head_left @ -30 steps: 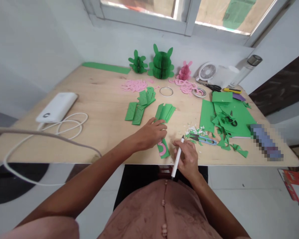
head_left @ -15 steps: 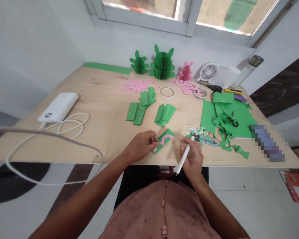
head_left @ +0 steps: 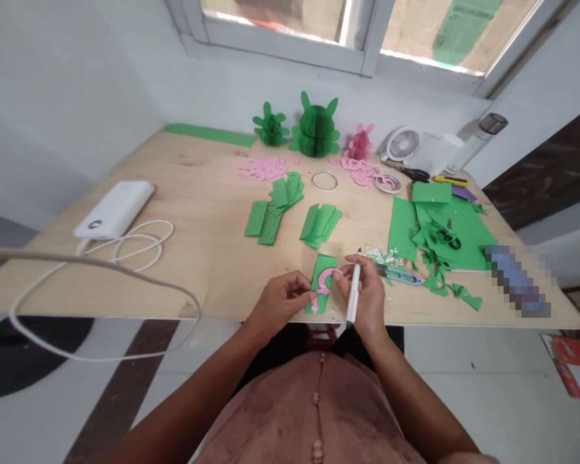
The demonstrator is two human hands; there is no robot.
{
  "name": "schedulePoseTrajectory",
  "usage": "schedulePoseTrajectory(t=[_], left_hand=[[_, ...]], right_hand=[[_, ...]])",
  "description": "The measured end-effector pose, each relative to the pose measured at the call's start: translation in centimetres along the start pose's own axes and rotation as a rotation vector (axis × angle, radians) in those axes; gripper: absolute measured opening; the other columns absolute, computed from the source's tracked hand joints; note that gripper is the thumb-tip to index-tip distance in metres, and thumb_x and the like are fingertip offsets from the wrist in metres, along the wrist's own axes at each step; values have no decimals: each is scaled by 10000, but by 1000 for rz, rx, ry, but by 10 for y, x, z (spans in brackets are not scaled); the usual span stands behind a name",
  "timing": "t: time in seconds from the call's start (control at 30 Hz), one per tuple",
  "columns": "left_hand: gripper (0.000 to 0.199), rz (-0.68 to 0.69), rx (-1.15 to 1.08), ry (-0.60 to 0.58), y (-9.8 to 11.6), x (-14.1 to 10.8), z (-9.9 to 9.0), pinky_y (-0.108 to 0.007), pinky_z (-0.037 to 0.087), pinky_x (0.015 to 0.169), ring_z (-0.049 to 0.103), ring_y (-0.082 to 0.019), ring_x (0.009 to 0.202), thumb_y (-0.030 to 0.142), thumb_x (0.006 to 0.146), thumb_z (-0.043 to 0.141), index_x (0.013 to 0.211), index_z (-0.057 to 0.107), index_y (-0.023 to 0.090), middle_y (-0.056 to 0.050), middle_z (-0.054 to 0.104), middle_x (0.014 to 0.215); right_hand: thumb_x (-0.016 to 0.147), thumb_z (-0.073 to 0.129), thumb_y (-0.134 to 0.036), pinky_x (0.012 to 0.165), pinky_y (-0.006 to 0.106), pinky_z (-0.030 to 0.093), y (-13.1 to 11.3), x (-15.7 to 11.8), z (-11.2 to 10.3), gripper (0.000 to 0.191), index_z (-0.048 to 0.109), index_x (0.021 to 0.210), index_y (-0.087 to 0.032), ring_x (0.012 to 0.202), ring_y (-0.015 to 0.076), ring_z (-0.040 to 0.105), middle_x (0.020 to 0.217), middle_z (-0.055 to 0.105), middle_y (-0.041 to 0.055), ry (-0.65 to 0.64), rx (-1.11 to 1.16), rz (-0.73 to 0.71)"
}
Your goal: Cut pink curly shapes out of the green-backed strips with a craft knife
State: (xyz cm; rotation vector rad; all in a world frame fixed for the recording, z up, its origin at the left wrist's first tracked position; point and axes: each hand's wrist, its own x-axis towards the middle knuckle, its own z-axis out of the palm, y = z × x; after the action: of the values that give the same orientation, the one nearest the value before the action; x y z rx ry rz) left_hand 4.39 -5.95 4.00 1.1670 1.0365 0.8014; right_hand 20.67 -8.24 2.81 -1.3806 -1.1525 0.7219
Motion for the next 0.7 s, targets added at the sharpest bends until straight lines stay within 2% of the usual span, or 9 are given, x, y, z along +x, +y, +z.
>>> schedulePoseTrajectory(t=[0.27, 0.5, 0.7], left_hand=[[285, -50, -124, 33, -3, 1, -1, -201, 340, 493, 443, -77, 493, 396, 639, 774, 640, 605, 168, 39, 563, 550], [296, -68, -255, 130, -4, 4, -3, -191, 332, 481, 424, -68, 477, 378, 609, 804, 620, 602, 161, 49, 531, 502], [322, -77, -347, 208, -1, 8, -2, -191, 359, 465, 444, -69, 489, 371, 556, 829, 651, 609, 156, 45, 552, 551]], right_hand=[[768, 707, -348, 631, 265, 468, 0, 2, 0, 284, 587, 994, -224, 660, 135, 585, 717, 605, -31, 7, 58, 45], [778, 685, -301, 651, 262, 465, -3, -7, -8, 233, 598, 982, -228, 663, 134, 574, 714, 593, -36, -84, -8, 60], [799, 658, -281, 646, 252, 457, -4, -22, -9, 195, 609, 980, -230, 665, 129, 567, 733, 592, -33, -160, -61, 68]])
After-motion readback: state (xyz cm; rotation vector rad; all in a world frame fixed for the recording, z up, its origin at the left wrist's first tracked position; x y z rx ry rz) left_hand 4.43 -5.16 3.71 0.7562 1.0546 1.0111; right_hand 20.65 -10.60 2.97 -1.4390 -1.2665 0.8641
